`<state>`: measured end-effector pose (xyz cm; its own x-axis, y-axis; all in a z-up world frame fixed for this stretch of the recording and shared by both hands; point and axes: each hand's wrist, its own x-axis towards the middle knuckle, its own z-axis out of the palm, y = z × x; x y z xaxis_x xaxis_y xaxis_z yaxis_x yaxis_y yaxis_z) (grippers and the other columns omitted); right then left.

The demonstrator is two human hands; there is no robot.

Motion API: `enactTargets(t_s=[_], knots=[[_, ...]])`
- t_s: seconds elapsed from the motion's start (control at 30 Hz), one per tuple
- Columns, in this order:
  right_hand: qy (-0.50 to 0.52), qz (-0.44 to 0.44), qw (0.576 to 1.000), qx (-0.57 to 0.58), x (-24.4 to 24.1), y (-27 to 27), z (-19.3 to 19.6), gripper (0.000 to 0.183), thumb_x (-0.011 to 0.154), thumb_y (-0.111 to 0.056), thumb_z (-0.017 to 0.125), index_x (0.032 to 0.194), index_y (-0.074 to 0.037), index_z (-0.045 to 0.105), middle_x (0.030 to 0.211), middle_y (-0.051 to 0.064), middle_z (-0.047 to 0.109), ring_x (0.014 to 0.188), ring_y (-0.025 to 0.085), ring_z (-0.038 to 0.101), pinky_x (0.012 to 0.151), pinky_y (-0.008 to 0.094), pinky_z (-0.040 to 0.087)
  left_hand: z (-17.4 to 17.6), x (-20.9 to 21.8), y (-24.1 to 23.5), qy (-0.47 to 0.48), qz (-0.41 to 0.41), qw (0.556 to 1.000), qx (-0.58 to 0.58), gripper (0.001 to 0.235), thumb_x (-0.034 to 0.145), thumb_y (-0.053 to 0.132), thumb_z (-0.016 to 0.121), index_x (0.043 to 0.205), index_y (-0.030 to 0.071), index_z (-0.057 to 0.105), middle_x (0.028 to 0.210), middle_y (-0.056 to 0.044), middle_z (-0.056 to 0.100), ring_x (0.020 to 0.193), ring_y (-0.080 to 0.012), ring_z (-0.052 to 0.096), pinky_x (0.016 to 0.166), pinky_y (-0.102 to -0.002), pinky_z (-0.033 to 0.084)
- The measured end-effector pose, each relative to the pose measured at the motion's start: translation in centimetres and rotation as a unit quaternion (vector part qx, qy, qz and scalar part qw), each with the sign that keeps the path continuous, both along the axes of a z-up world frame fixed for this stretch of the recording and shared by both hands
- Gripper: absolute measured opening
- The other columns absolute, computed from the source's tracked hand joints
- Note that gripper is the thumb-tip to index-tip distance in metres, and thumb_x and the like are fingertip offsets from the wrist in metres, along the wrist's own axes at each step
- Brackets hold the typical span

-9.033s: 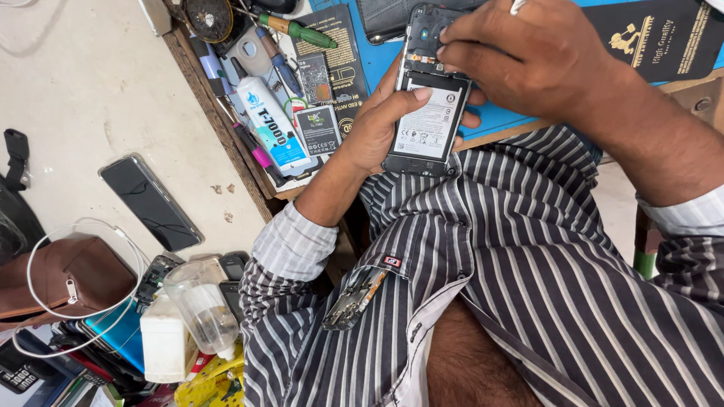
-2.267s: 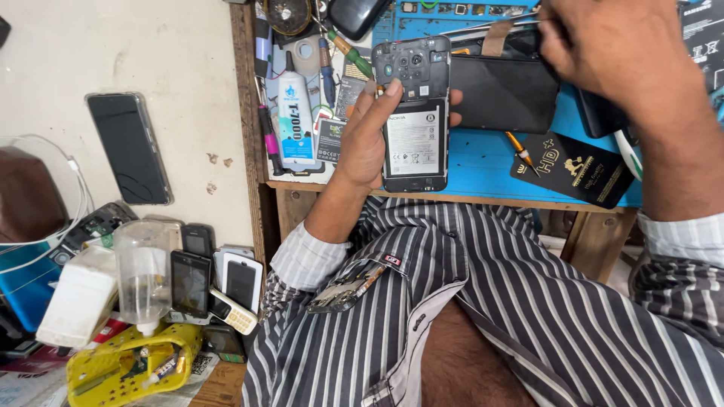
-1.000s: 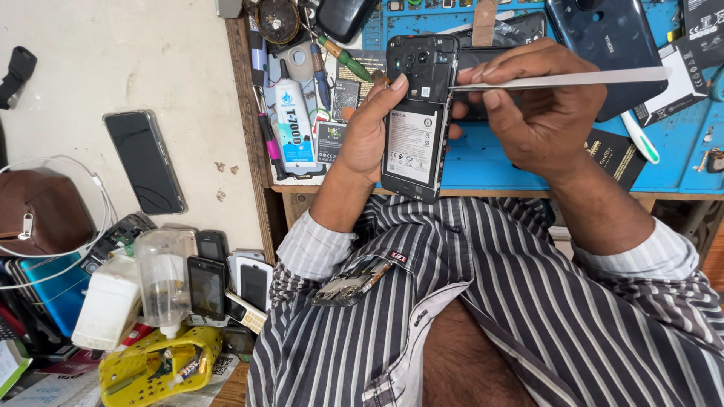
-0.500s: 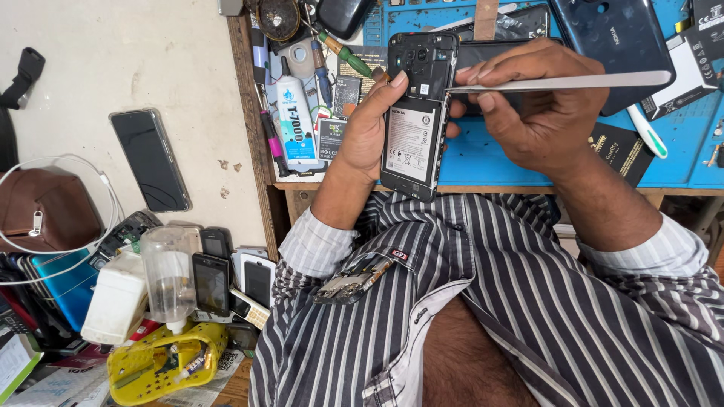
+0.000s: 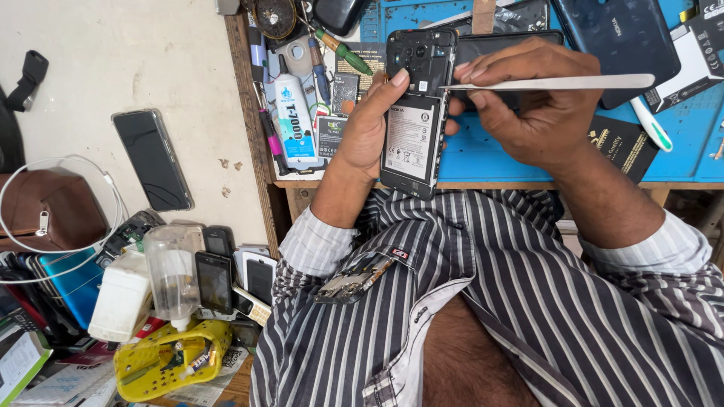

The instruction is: The person disassembles a smartphone, removes the back cover, and uses a screwdriver and metal prying tool to detach internal components and the battery. They then reassemble the phone and test the screen by navigating the setup menu.

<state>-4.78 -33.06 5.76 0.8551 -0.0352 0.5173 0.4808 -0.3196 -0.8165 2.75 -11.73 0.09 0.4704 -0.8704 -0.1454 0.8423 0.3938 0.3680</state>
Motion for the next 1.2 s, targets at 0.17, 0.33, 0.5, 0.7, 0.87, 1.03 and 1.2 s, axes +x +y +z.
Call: enactTargets(t_s=[0.17,0.33,0.5,0.7,0.87,1.03,1.2], knots=[[0.027,0.005,0.996,0.090,-0.6,0.0,-2.4,0.008,0.105,0.001,0.071,0.108,0.002,0.064,0.107,0.019,0.071,0.109,0.026,0.074,0.089,0.032,0.065,1.0,0.1,0.0,-0.032,0.003,0.998,0.048,0.042,0.115,0.030,0.049,0.139,-0.004,0.054,0.115,-0.029,0.072,0.094,-0.0309,0.077,0.075,-0.042,0.067],[0.067,0.024,0.962,0.265,-1.4,0.1,-5.3,0.011,0.110,-0.003,0.072,0.118,-0.002,0.065,0.109,0.016,0.073,0.102,0.020,0.076,0.087,0.031,0.066,1.7,-0.1,-0.2,-0.054,0.008,0.997,0.056,0.038,0.113,0.028,0.049,0.139,0.000,0.051,0.118,-0.028,0.071,0.103,-0.0346,0.076,0.081,-0.047,0.069],[0.102,0.018,0.925,0.364,-2.4,0.2,-7.0,0.013,0.110,-0.007,0.072,0.119,-0.005,0.063,0.107,0.017,0.075,0.087,0.017,0.076,0.078,0.029,0.065,1.6,-0.1,-0.4,-0.009,-0.008,1.000,0.017,0.039,0.110,0.015,0.049,0.141,-0.008,0.053,0.125,-0.031,0.069,0.112,-0.0373,0.075,0.089,-0.050,0.068],[0.114,-0.003,0.912,0.393,-2.8,0.5,-8.2,0.014,0.113,-0.007,0.069,0.122,-0.004,0.059,0.105,0.018,0.075,0.087,0.019,0.076,0.078,0.029,0.064,1.0,-0.5,-0.9,-0.019,0.021,0.999,0.026,0.035,0.106,0.006,0.053,0.138,-0.006,0.055,0.123,-0.029,0.071,0.109,-0.0358,0.075,0.085,-0.045,0.067],[0.115,-0.013,0.917,0.381,-2.7,0.4,-8.5,0.013,0.114,-0.007,0.069,0.120,-0.003,0.058,0.105,0.018,0.075,0.089,0.020,0.076,0.078,0.030,0.065,0.9,-0.5,-1.0,-0.027,0.028,0.997,0.062,0.034,0.105,0.008,0.059,0.135,-0.009,0.058,0.117,-0.026,0.073,0.104,-0.0328,0.076,0.084,-0.040,0.067],[0.104,-0.021,0.928,0.357,-2.5,0.5,-8.3,0.017,0.113,-0.008,0.070,0.124,-0.004,0.058,0.105,0.018,0.075,0.086,0.019,0.076,0.076,0.029,0.064,1.3,-0.4,-1.1,-0.023,0.041,0.993,0.105,0.033,0.100,0.010,0.065,0.129,-0.005,0.059,0.109,-0.022,0.075,0.096,-0.0308,0.078,0.079,-0.039,0.068],[0.100,-0.021,0.961,0.258,-2.4,0.1,-7.0,0.016,0.113,-0.008,0.071,0.118,-0.003,0.056,0.107,0.020,0.074,0.085,0.018,0.076,0.075,0.028,0.065,1.5,-0.4,-1.0,-0.023,0.039,0.993,0.113,0.036,0.097,0.011,0.067,0.129,-0.003,0.057,0.107,-0.023,0.075,0.093,-0.0312,0.078,0.078,-0.040,0.069]])
